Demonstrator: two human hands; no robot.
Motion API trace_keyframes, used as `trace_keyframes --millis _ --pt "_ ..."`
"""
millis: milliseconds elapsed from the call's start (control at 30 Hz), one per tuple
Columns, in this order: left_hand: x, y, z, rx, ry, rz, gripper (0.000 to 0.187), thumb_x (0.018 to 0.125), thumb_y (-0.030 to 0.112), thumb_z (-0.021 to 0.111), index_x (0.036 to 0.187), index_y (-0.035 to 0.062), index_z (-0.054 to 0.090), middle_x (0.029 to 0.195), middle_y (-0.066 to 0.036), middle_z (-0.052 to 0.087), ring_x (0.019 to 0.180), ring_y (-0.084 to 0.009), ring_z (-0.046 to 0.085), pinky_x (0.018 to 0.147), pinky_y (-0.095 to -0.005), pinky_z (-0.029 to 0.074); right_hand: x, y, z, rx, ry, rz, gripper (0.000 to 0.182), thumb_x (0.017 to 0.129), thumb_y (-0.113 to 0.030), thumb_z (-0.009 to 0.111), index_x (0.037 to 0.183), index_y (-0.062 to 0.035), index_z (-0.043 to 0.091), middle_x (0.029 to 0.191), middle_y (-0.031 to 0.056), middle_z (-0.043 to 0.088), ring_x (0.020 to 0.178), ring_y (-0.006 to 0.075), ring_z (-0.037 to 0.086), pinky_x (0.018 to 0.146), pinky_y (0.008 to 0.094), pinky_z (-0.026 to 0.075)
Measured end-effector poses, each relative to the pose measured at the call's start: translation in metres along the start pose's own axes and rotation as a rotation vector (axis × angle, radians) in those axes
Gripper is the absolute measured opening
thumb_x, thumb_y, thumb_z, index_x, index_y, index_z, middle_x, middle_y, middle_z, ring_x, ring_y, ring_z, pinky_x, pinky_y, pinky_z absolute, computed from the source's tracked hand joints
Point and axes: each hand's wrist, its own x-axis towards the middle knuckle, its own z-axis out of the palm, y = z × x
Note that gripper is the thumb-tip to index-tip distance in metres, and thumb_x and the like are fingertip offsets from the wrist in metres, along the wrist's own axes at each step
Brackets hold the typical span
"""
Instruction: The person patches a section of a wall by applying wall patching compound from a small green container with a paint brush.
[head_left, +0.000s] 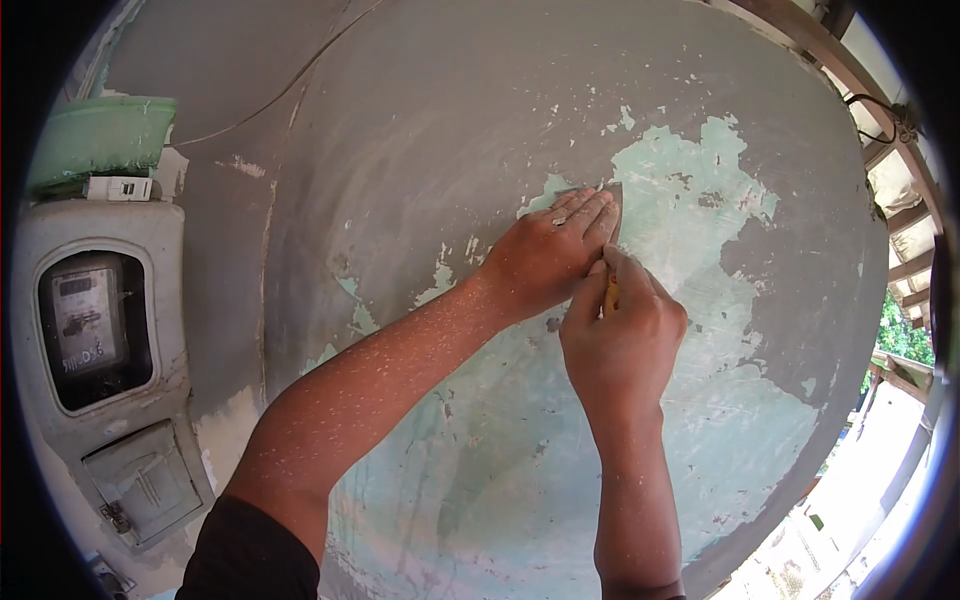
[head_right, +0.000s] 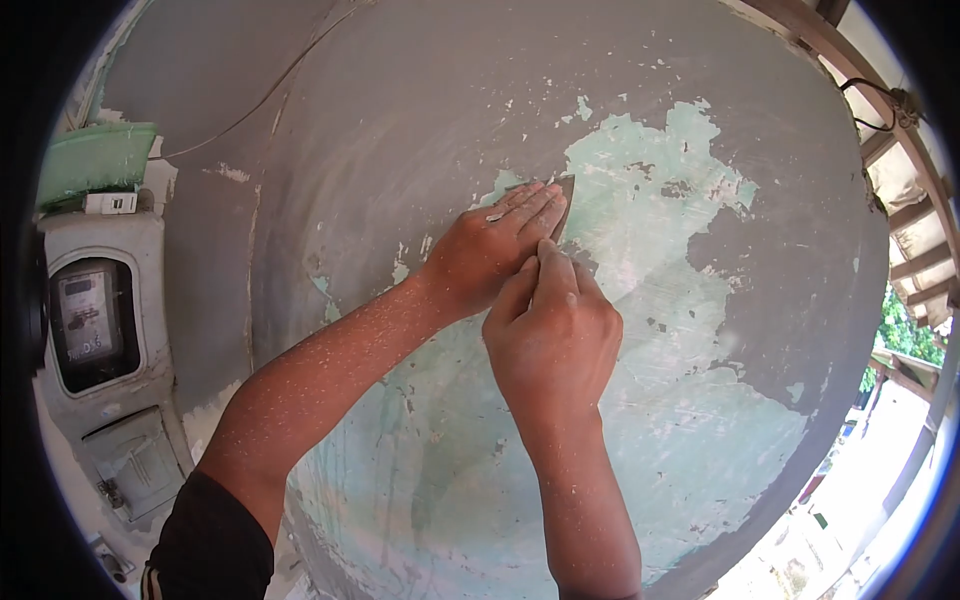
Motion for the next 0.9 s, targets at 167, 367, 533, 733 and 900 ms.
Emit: trace_keyframes --millis 167,367,533,733,900 --pt "0.004 -0.014 0.007 -0.004 0.026 0.038 0.042 0.093 0.013 0.062 0.131 -0.0045 0.061 0.136 -0.022 0.064 0.128 -0.0354 0.063 0.106 -0.0412 0.055 0.006 0.004 0.008 -0.056 -0.034 -0.016 0.015 0.09 -0.007 0.063 0.098 0.0014 0.073 0.072 0.0158 0.068 0.062 0.0338 0.069 0.055 0.0426 0.055" --pt "0.005 -0.009 0.0 -0.078 0.046 0.017 0.036 0.092 0.013 0.065 0.125 -0.0036 0.063 0.131 -0.023 0.067 0.125 -0.034 0.065 0.099 -0.04 0.059 0.006 -0.005 -0.011 -0.05 -0.057 -0.05 0.011 0.089 -0.008 0.063 0.084 0.0005 0.069 0.069 0.0156 0.065 0.058 0.0344 0.066 0.053 0.0426 0.053" --pt "0.01 -0.014 -0.007 -0.221 -0.036 -0.053 0.04 0.092 0.014 0.064 0.126 -0.0068 0.061 0.128 -0.025 0.068 0.119 -0.0361 0.068 0.101 -0.0412 0.058 0.02 -0.012 -0.013 -0.044 -0.053 -0.016 0.011 0.09 -0.008 0.063 0.085 0.0003 0.069 0.069 0.0153 0.066 0.059 0.0338 0.067 0.053 0.0423 0.053" --pt "0.002 -0.009 0.008 0.054 0.059 0.11 0.038 0.091 0.012 0.066 0.125 -0.0039 0.063 0.132 -0.022 0.067 0.125 -0.0332 0.065 0.098 -0.0389 0.059 0.006 0.01 0.004 -0.055 0.009 -0.067 0.015 0.091 -0.008 0.062 0.094 0.0025 0.072 0.071 0.0159 0.067 0.06 0.0334 0.068 0.055 0.0418 0.054" --pt "0.014 -0.012 0.007 -0.023 0.041 -0.003 0.04 0.092 0.012 0.065 0.128 -0.0044 0.062 0.134 -0.022 0.065 0.125 -0.0337 0.065 0.101 -0.04 0.058 0.021 0.006 -0.005 -0.024 -0.051 -0.015 0.017 0.091 -0.008 0.062 0.096 0.0032 0.073 0.073 0.017 0.069 0.06 0.0336 0.068 0.056 0.0415 0.055"
